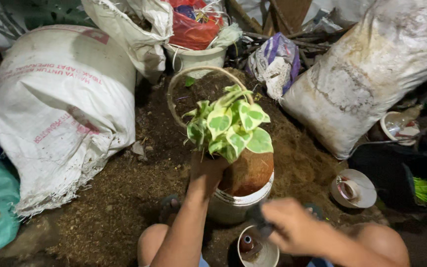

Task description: The person wraps a coconut shell planter with a plant inside using a dark cloth and secures it with twine. They then trim excess twine with scissors.

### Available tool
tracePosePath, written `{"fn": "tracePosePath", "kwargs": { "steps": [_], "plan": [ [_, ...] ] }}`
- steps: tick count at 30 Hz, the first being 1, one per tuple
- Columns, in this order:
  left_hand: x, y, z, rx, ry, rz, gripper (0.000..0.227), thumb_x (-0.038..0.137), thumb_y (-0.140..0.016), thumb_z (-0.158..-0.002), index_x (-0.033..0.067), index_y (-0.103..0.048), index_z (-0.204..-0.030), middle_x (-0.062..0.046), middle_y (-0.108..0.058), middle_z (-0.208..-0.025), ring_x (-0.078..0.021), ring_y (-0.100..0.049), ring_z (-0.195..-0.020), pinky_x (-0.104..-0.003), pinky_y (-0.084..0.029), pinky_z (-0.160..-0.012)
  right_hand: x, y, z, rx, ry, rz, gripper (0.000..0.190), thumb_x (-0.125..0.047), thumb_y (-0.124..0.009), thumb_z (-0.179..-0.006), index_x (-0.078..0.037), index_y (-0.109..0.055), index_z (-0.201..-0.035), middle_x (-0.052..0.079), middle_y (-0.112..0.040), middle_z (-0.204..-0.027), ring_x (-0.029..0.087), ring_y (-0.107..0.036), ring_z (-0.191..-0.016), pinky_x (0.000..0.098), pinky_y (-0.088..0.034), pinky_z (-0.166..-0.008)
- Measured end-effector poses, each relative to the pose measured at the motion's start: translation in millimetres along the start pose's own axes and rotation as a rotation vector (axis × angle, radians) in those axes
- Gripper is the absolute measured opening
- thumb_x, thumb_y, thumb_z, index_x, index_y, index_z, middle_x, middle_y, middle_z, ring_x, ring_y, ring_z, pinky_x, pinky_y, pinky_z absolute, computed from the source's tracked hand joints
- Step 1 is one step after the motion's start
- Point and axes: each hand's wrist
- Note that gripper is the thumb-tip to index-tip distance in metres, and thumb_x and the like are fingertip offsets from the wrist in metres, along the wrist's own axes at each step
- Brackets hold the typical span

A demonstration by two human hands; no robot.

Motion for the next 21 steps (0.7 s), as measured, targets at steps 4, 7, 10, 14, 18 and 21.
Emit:
{"fn": "tracePosePath", "kwargs": {
  "steps": [4,7,10,14,18,21],
  "plan": [
    [1,-3,6,-0.040,0.106,-0.367,0.056,0.021,-0.078,-0.084,0.0059,-0.062,-0.135,-0.008,-0.070,-0.134,-0.0206,-0.065,-0.122,-0.034,-0.050,-0.103,11,63,-34,0.210,0.048,0.194,0.040,0.001,-0.063,-0.061,-0.007,-0.068,-0.100,0.011,-0.063,-0.079,0.032,-0.064,-0.071,0.0411,-0.050,-0.063],
    [-1,-4,6,-0.168,-0.074,-0.718,0.054,0.021,-0.081,-0.089,0.0069,-0.062,-0.138,-0.010,-0.066,-0.139,-0.0231,-0.059,-0.125,-0.036,-0.045,-0.104,41,75,-52,0.385,-0.195,0.212,0.030,0.005,-0.063,-0.078,-0.004,-0.070,-0.106,0.012,-0.069,-0.089,0.029,-0.068,-0.079,0.0381,-0.055,-0.072],
    [-6,-5,6,-0.204,-0.065,-0.376,0.059,0.017,-0.084,-0.081,0.0043,-0.062,-0.134,-0.012,-0.068,-0.135,-0.0235,-0.063,-0.120,-0.036,-0.050,-0.101,92,66,-57,0.455,-0.209,-0.096,0.023,0.005,-0.057,-0.099,-0.001,-0.069,-0.117,0.009,-0.071,-0.102,0.024,-0.065,-0.094,0.0359,-0.052,-0.085],
    [-7,-4,11,-0.191,0.001,-0.191,0.056,0.015,-0.083,-0.080,0.0002,-0.066,-0.131,-0.012,-0.074,-0.127,-0.0238,-0.068,-0.115,-0.036,-0.054,-0.100,174,18,-52,0.578,-0.640,-0.729,0.025,0.005,-0.059,-0.097,0.002,-0.073,-0.117,0.008,-0.071,-0.096,0.015,-0.058,-0.076,0.0303,-0.045,-0.068],
    [-16,-8,21,-0.156,0.147,0.080,0.069,0.016,-0.086,-0.075,0.0002,-0.058,-0.136,-0.011,-0.069,-0.130,-0.0273,-0.063,-0.118,-0.039,-0.051,-0.103,238,-23,-24,0.649,-0.810,-1.106,0.033,0.002,-0.057,-0.090,0.003,-0.068,-0.121,0.013,-0.077,-0.104,0.020,-0.075,-0.085,0.0341,-0.061,-0.079],
    [-30,-5,25,-0.158,0.363,0.158,0.079,0.020,-0.087,-0.068,0.0065,-0.055,-0.139,-0.007,-0.067,-0.129,-0.0262,-0.061,-0.121,-0.041,-0.048,-0.106,265,-35,-2,0.608,-0.803,-1.236,0.034,-0.003,-0.059,-0.093,0.003,-0.063,-0.126,0.017,-0.075,-0.108,0.025,-0.075,-0.088,0.0376,-0.062,-0.080]
  ]
}}
Point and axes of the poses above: each hand's wrist, its own z-axis away from the middle knuckle, its own y-axis out of the back of the hand, x = y × z
